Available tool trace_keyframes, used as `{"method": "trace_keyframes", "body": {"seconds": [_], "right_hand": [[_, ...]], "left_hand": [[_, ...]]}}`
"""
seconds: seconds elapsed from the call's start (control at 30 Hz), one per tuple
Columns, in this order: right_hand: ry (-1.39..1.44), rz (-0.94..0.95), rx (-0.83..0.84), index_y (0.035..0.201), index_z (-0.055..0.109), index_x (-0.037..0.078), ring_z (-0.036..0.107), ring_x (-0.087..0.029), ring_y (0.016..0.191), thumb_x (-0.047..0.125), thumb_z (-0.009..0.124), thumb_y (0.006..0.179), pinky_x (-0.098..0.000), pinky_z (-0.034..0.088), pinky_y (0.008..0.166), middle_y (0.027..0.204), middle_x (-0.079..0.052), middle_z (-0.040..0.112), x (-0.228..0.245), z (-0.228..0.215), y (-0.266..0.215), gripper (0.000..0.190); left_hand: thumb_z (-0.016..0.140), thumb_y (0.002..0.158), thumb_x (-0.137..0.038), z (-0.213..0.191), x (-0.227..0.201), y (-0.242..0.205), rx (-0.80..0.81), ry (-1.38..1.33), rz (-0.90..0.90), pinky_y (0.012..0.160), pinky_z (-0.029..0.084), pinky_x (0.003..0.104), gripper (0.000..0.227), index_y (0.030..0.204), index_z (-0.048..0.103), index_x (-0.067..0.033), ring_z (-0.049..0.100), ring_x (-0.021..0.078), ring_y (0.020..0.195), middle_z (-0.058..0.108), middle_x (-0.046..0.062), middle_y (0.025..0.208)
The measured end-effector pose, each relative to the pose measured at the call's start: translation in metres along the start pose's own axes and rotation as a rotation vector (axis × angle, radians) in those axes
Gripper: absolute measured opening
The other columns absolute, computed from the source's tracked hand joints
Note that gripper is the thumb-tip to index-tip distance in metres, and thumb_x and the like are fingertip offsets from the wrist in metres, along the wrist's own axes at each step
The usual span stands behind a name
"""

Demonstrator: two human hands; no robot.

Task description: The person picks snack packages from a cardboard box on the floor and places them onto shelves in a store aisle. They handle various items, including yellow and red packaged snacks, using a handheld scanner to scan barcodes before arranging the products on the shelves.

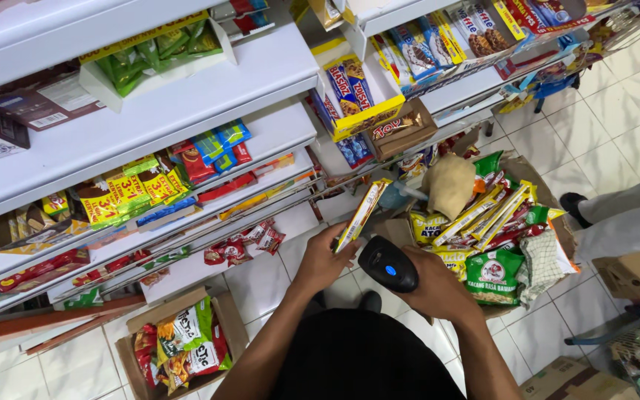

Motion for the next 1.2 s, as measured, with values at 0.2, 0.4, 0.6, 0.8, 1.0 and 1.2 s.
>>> {"method": "trace_keyframes", "body": {"seconds": [0.2,0.4,0.6,0.8,1.0,1.2], "right_hand": [[0.174,-0.02,-0.245,0.102,0.068,0.002,0.067,-0.021,0.069,0.015,0.085,0.074,-0.0345,0.054,0.067,0.085,-0.009,0.071,0.01,-0.003,0.006,0.035],[0.371,0.247,-0.402,0.097,0.071,0.003,0.059,-0.012,0.063,0.016,0.088,0.08,-0.0305,0.049,0.058,0.075,-0.005,0.068,-0.019,0.023,0.0,0.028],[0.557,0.26,-0.572,0.101,0.072,0.005,0.063,-0.008,0.07,0.012,0.088,0.075,-0.0269,0.053,0.063,0.085,-0.001,0.072,-0.027,0.018,0.002,0.031],[0.625,0.167,-0.675,0.103,0.072,0.004,0.068,-0.008,0.077,0.009,0.085,0.076,-0.0263,0.056,0.07,0.09,-0.001,0.075,-0.035,-0.01,0.016,0.031],[0.59,0.139,-0.691,0.1,0.073,0.001,0.067,-0.011,0.071,0.007,0.087,0.077,-0.0279,0.055,0.065,0.085,-0.005,0.074,-0.068,-0.049,0.026,0.028],[0.612,0.065,-0.745,0.103,0.071,0.001,0.069,-0.01,0.074,0.006,0.085,0.078,-0.0273,0.056,0.068,0.089,-0.003,0.074,-0.081,-0.081,0.032,0.029]], "left_hand": [[0.071,0.099,-0.015,-0.007,0.005,0.002,0.029,-0.104,-0.019,0.075,0.054,0.023,0.034,0.129,0.065,-0.0004,0.066,0.0062,0.085,0.075,0.006,0.101],[0.066,0.103,-0.012,0.006,0.006,0.016,0.1,-0.389,0.038,0.076,0.052,0.024,0.031,0.13,0.06,0.0,0.062,0.0058,0.089,0.071,0.003,0.104],[0.066,0.101,-0.012,0.027,-0.027,0.043,0.096,-0.528,0.057,0.079,0.054,0.023,0.035,0.134,0.057,-0.0031,0.065,0.0052,0.091,0.072,0.003,0.109],[0.063,0.099,-0.017,0.047,-0.071,0.057,0.098,-0.588,-0.012,0.065,0.055,0.028,0.036,0.131,0.058,-0.0036,0.065,0.0081,0.079,0.072,0.002,0.107],[0.066,0.097,-0.015,0.059,-0.13,0.08,0.102,-0.475,0.208,0.089,0.057,0.024,0.033,0.128,0.057,-0.0063,0.07,0.0052,0.101,0.074,-0.002,0.113],[0.077,0.091,-0.011,0.072,-0.159,0.106,-0.03,-0.481,0.213,0.078,0.056,0.027,0.034,0.12,0.063,-0.0028,0.065,0.0073,0.087,0.07,-0.001,0.097]]}}
Point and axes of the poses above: each hand's wrist, its own y-axis towards the middle knuckle, its own z-axis out of the palm, x = y × z, the point moved 7 cm from there along y, towards the middle knuckle
